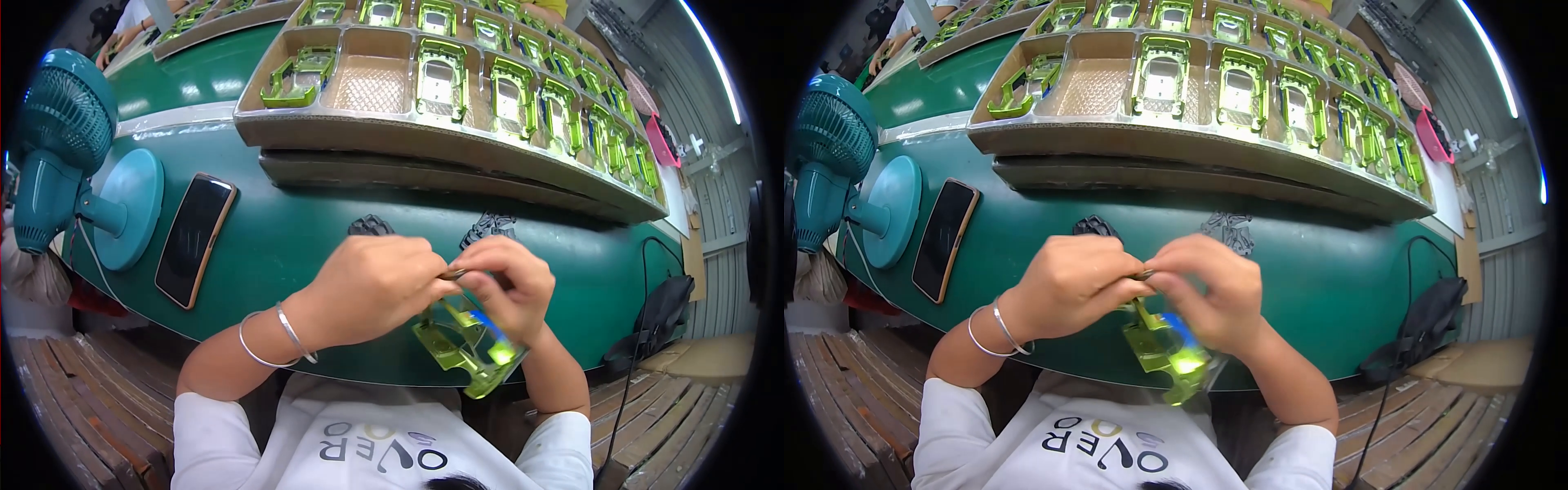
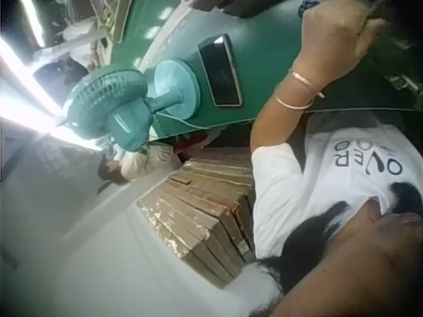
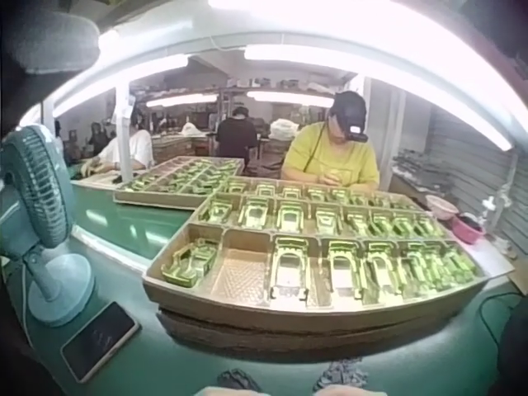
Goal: The person receives small parts from a coworker, takes toy car bodies from a tray, and attaches the parts into the toy car bodies by hand.
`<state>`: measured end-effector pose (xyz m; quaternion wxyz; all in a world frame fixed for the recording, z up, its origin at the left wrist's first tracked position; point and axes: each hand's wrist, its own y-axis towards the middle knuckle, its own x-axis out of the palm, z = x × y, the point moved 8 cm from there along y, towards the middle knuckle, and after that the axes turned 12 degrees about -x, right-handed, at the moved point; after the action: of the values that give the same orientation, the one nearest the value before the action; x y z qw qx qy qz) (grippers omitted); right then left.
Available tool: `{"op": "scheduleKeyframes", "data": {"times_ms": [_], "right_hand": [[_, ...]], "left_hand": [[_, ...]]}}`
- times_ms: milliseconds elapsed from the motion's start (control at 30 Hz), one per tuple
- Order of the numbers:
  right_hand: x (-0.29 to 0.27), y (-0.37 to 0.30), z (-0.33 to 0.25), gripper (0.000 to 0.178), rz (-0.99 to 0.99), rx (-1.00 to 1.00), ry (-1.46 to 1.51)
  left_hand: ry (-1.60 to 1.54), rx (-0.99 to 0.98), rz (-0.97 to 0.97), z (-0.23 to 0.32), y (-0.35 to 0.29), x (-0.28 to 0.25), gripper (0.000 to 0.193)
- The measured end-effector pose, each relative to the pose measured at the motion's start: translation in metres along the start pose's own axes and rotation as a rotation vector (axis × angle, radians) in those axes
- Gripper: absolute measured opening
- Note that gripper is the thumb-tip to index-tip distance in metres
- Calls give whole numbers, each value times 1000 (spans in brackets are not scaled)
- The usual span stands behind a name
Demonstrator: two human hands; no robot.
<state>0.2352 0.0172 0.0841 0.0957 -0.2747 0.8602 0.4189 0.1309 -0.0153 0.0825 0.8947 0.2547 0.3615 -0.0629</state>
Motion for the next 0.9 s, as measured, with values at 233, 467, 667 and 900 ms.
{"op": "scheduleKeyframes", "data": {"times_ms": [233,467,667,900], "right_hand": [[-15,-17,29,10,420,197,620],[-18,-25,40,13,584,390,763],[-28,-22,51,22,310,437,877],[-22,-18,39,27,-48,481,233]], "left_hand": [[-88,-227,75,-23,1,-20,56],[-1459,-614,-410,-27,-4,26,79],[-1300,-660,-421,-29,0,15,67],[-1090,-618,-348,-35,-3,19,59]]}}
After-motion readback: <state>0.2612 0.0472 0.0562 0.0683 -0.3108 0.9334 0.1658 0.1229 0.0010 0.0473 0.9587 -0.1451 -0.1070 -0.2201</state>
